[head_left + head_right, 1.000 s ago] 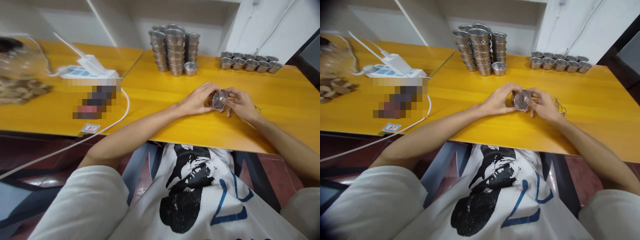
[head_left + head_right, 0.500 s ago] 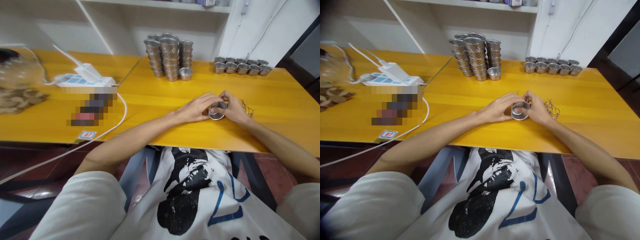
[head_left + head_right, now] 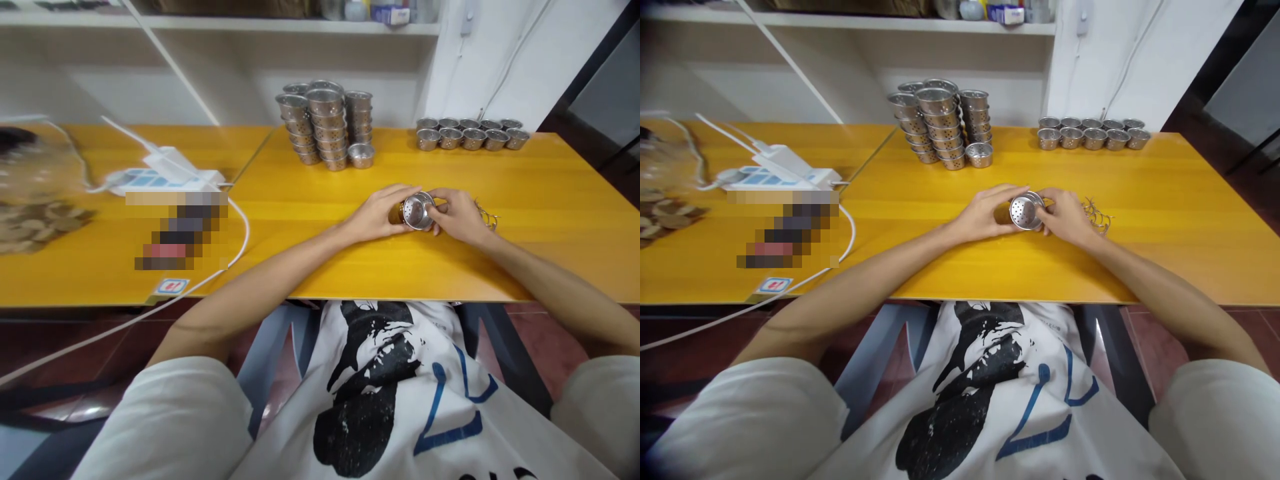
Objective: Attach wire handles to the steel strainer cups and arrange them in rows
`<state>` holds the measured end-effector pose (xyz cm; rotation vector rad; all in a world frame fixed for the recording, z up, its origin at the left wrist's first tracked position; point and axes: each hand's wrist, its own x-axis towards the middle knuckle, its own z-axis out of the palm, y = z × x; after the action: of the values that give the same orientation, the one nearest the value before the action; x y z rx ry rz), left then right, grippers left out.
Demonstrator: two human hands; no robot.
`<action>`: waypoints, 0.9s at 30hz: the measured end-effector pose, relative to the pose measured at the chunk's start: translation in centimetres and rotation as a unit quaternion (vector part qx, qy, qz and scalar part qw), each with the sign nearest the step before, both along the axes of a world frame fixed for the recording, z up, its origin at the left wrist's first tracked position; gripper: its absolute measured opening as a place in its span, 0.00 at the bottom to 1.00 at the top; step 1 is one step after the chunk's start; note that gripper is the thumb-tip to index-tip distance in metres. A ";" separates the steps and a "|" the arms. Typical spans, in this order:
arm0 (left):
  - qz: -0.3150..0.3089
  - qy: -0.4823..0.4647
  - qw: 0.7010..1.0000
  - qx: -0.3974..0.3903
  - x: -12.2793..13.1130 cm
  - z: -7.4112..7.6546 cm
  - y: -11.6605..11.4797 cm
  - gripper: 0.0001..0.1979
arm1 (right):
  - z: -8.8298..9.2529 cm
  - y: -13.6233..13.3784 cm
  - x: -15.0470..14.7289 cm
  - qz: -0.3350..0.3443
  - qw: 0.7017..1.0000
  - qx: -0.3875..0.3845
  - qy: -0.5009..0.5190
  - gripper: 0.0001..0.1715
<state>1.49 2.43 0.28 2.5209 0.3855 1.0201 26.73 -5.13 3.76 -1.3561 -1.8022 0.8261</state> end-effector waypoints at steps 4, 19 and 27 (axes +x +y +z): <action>0.015 0.021 1.000 -0.016 -0.4 -0.2 0.4 0.51 | 0.0 1.8 0.9 -0.048 0.997 -0.013 0.057 0.10; 0.119 0.093 0.988 0.008 -1.7 -0.3 2.2 0.27 | 2.1 10.9 19.5 -0.542 0.817 -0.016 0.196 0.11; 0.116 0.110 0.987 0.033 -1.8 -0.6 2.4 0.27 | 2.0 13.0 20.9 -0.541 0.808 0.022 0.233 0.23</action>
<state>-0.26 4.82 -0.29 2.7042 0.7362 0.8471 47.58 7.90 5.72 -1.6441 -0.4639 0.3892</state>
